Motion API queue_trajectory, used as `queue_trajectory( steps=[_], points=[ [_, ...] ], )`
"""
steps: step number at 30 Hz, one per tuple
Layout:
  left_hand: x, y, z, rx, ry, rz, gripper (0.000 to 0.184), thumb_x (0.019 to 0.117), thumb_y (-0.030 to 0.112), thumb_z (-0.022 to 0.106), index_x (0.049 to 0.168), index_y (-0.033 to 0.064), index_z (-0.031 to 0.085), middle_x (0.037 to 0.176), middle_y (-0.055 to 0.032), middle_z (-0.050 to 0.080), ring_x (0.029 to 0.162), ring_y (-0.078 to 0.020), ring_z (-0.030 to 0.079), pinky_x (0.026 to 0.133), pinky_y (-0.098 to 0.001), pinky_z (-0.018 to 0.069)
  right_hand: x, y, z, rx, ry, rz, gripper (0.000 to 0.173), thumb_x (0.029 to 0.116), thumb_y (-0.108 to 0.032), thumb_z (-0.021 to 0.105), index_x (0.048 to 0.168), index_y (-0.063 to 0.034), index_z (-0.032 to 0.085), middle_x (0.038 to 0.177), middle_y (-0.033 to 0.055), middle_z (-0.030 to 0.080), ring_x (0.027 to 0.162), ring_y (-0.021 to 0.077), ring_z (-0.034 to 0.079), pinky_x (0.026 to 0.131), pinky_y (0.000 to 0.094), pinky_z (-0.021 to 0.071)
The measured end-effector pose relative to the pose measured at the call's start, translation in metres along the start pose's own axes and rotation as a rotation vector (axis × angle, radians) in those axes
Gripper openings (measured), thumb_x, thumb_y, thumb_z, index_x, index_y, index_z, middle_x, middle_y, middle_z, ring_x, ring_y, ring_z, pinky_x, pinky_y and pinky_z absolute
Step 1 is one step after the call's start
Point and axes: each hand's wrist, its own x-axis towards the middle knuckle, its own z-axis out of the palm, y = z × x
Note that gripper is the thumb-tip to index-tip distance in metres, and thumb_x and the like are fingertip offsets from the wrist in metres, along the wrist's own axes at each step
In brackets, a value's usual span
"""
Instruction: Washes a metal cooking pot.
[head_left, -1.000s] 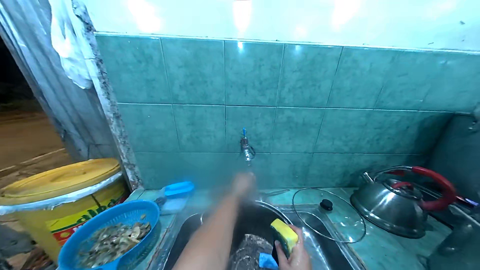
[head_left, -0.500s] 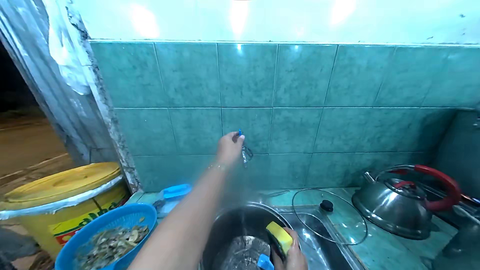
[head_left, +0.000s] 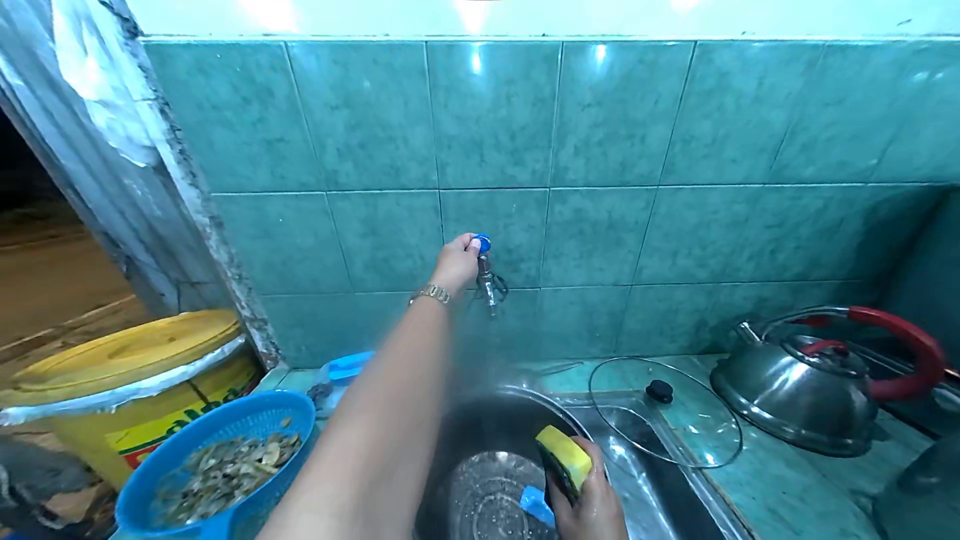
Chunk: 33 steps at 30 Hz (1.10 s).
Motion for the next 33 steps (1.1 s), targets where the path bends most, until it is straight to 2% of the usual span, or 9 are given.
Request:
queue_trajectory(
  steps=[5,8,11,13,16,20,26,30,33],
  points=[
    [-0.053,-0.048,-0.015,0.251,0.023,-0.103,0.066,0.1064,0.042,0.052,0.161,0.0134,0.031,0.146,-0.0277,0.052,0.133,-0.0440,0.053,0.108,-0.0636,0.0427,0.001,-0.003,-0.003,-0.021,-0.056,0.080,0.064,0.0861,-0.003,0.075,0.143,0.0029,0.046,0.118,0.0238,0.070,0.106,0.0398,0.070,0.092,0.0587,0.0551],
    [-0.132,-0.104,-0.040,0.467,-0.028,-0.322,0.089,0.0924,0.048,0.074,0.157,0.0008,0.033,0.138,-0.0321,0.056,0.126,-0.0474,0.057,0.106,-0.0632,0.0449,0.000,-0.006,-0.006,-0.055,-0.100,0.106,0.063,0.0888,-0.006,0.074,0.145,0.0014,0.045,0.121,0.0231,0.068,0.108,0.0394,0.070,0.093,0.0579,0.0549],
    [-0.195,-0.158,-0.046,0.282,0.008,-0.520,0.077,0.0845,0.028,0.084,0.145,-0.0013,0.047,0.129,-0.0248,0.062,0.118,-0.0356,0.062,0.102,-0.0523,0.0496,0.001,-0.012,-0.009,-0.143,-0.173,0.160,0.063,0.0903,-0.008,0.073,0.146,-0.0023,0.044,0.123,0.0214,0.068,0.109,0.0392,0.069,0.094,0.0565,0.0547],
    [-0.221,-0.171,-0.033,0.075,0.069,-0.569,0.055,0.0855,0.003,0.076,0.136,-0.0009,0.054,0.129,-0.0209,0.062,0.117,-0.0295,0.061,0.099,-0.0472,0.0505,0.002,-0.016,-0.011,-0.201,-0.233,0.182,0.064,0.0921,-0.011,0.072,0.148,-0.0035,0.041,0.125,0.0212,0.067,0.112,0.0386,0.069,0.096,0.0553,0.0537],
    [-0.232,-0.158,-0.019,-0.113,0.190,-0.465,0.052,0.0827,-0.018,0.058,0.132,-0.0004,0.056,0.129,-0.0157,0.063,0.114,-0.0203,0.062,0.093,-0.0374,0.0521,0.001,-0.011,-0.014,-0.172,-0.304,0.210,0.066,0.0948,-0.016,0.070,0.151,-0.0034,0.038,0.124,0.0210,0.068,0.115,0.0369,0.067,0.100,0.0532,0.0523],
    [-0.230,-0.111,-0.019,-0.114,0.165,-0.252,0.048,0.0834,-0.016,0.060,0.127,0.0016,0.058,0.117,-0.0135,0.068,0.103,-0.0203,0.067,0.086,-0.0390,0.0561,0.010,0.018,-0.024,0.101,-0.349,0.353,0.086,0.0908,-0.013,0.073,0.157,0.0035,0.022,0.136,0.0287,0.057,0.126,0.0371,0.059,0.107,0.0513,0.0482],
    [-0.231,-0.063,-0.005,0.112,0.023,-0.013,0.039,0.0896,-0.008,0.064,0.125,0.0081,0.062,0.111,-0.0059,0.070,0.095,-0.0157,0.069,0.084,-0.0373,0.0588,0.039,0.013,-0.013,-0.381,-0.532,0.184,0.077,0.0923,-0.024,0.069,0.156,-0.0062,0.029,0.123,0.0218,0.067,0.116,0.0378,0.067,0.100,0.0570,0.0510],
    [-0.238,-0.045,0.015,0.184,-0.070,-0.008,0.039,0.0923,-0.004,0.061,0.127,0.0123,0.061,0.112,-0.0030,0.070,0.097,-0.0138,0.069,0.085,-0.0366,0.0586,0.044,0.042,0.027,-0.709,-0.695,-0.339,0.056,0.0969,0.000,0.056,0.151,-0.0138,0.050,0.141,0.0307,0.055,0.135,0.0509,0.049,0.114,0.0705,0.0288],
    [-0.243,-0.037,0.029,0.204,-0.099,0.000,0.040,0.0938,-0.003,0.058,0.129,0.0148,0.062,0.115,-0.0013,0.070,0.105,-0.0119,0.068,0.091,-0.0365,0.0576,0.035,0.060,0.054,-0.853,-0.947,-0.295,0.061,0.0981,-0.004,0.059,0.156,-0.0123,0.042,0.155,0.0362,0.038,0.145,0.0584,0.031,0.118,0.0768,0.0123]
  ],
)
